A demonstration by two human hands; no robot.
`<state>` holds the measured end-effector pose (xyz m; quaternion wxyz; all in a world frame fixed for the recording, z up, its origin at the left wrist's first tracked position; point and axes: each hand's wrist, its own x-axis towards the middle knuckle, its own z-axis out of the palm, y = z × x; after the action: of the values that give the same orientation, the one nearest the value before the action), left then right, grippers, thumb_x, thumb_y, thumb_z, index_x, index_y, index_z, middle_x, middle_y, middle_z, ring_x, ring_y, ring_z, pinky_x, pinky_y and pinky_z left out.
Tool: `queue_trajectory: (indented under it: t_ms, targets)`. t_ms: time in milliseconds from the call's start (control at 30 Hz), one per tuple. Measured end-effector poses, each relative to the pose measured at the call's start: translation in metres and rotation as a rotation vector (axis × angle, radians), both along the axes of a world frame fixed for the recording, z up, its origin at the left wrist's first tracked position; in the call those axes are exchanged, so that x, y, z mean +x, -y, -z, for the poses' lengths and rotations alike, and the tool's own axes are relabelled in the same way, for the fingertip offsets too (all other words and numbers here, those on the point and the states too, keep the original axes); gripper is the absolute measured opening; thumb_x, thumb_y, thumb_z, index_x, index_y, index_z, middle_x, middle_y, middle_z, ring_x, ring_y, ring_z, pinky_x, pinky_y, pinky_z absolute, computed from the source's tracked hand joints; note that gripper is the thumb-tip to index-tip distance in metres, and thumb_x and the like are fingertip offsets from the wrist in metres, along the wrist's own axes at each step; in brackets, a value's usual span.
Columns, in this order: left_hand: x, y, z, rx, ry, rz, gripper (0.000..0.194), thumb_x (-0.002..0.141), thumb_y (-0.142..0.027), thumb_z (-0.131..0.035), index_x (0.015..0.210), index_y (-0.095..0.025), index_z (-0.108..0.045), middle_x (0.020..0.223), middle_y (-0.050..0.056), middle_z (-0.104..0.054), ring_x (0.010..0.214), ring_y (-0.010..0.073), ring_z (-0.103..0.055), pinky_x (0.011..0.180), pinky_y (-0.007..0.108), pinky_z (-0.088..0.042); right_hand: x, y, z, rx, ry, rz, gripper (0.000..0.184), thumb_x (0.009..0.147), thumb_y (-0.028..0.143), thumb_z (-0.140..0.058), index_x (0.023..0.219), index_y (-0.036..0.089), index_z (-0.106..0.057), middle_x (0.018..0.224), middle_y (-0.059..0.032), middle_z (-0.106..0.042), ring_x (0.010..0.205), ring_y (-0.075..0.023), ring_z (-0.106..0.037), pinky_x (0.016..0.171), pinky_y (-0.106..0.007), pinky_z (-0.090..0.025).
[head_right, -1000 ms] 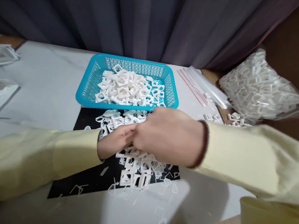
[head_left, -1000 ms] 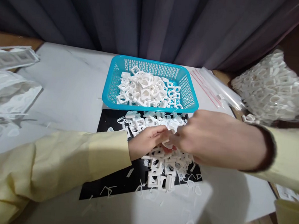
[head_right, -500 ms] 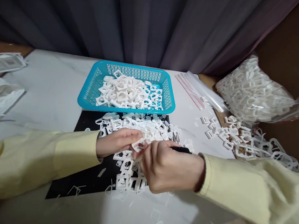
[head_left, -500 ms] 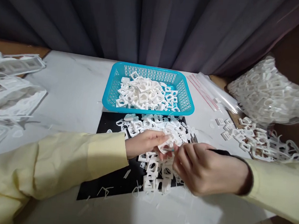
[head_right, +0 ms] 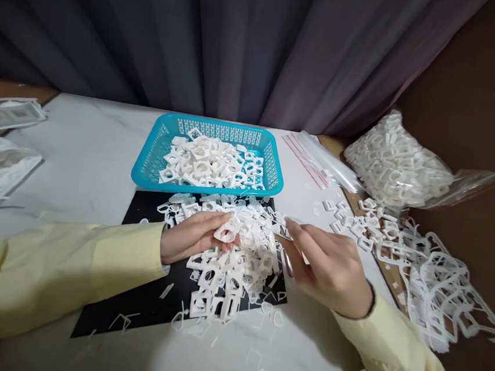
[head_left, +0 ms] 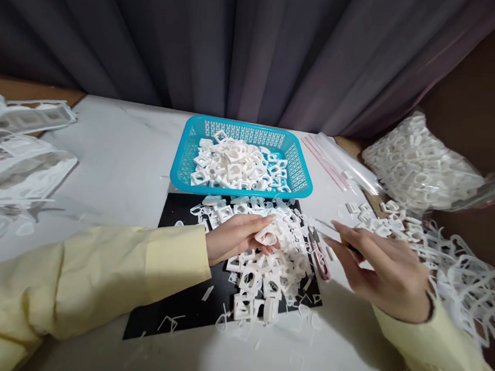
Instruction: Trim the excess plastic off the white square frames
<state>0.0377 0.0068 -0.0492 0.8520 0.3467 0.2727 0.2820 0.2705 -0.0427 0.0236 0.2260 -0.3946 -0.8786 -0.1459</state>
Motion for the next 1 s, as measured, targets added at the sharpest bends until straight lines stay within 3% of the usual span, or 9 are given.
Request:
queue_trajectory:
  t_ms: [167,267,367,567,1000]
  targets:
    - [-0.002,0.001,-0.002,-0.001,-0.037,-0.007,0.028,0.079,-0.035,-0.064,0.075,-0.009,-0.059,0.073,0.008,-0.066,0.065,0.0117,-0.06,0.06,0.024,-0.047,-0.003,0.004,0.03,-0.09,-0.054,-0.031,0.021,0.084,0.014,-0.056,0.105,0.013,-0.052,0.061,0.0006,-0.058,0.046,-0.0086,-0.048,0.044,-0.023,-0.034]
    - [-0.002,0.001,-0.001,0.003,-0.059,-0.01,0.025,0.077,-0.034,-0.066,0.072,-0.009,-0.06,0.072,0.007,-0.066,0.062,0.0112,-0.061,0.059,0.024,-0.047,-0.01,0.005,0.037,-0.148,-0.012,-0.07,0.017,0.086,0.014,-0.051,0.102,0.012,-0.051,0.06,0.0006,-0.055,0.047,-0.0099,-0.046,0.043,-0.025,-0.031]
    - [-0.002,0.001,0.0,0.005,-0.089,-0.004,0.024,0.077,-0.031,-0.066,0.067,-0.009,-0.061,0.071,0.008,-0.068,0.058,0.0107,-0.061,0.059,0.024,-0.049,-0.013,0.006,0.034,-0.187,0.044,-0.12,0.013,0.087,0.01,-0.046,0.099,0.01,-0.05,0.061,0.0003,-0.052,0.047,-0.0103,-0.044,0.042,-0.026,-0.029]
    - [0.001,0.001,-0.001,-0.011,-0.145,-0.005,0.024,0.073,-0.033,-0.069,0.069,-0.009,-0.066,0.07,0.005,-0.068,0.065,0.0145,-0.066,0.069,0.027,-0.053,-0.019,0.011,0.024,-0.214,0.189,-0.2,0.023,0.083,0.001,-0.039,0.104,0.005,-0.048,0.06,0.0003,-0.05,0.047,-0.0118,-0.039,0.041,-0.028,-0.027]
    - [0.002,0.001,-0.001,-0.04,-0.136,0.018,0.026,0.076,-0.037,-0.066,0.073,-0.011,-0.067,0.075,0.006,-0.069,0.075,0.0147,-0.066,0.082,0.034,-0.054,-0.031,0.001,0.019,-0.07,0.373,-0.232,0.02,0.086,0.003,-0.035,0.099,0.003,-0.05,0.061,-0.0031,-0.053,0.049,-0.0143,-0.047,0.039,-0.029,-0.03]
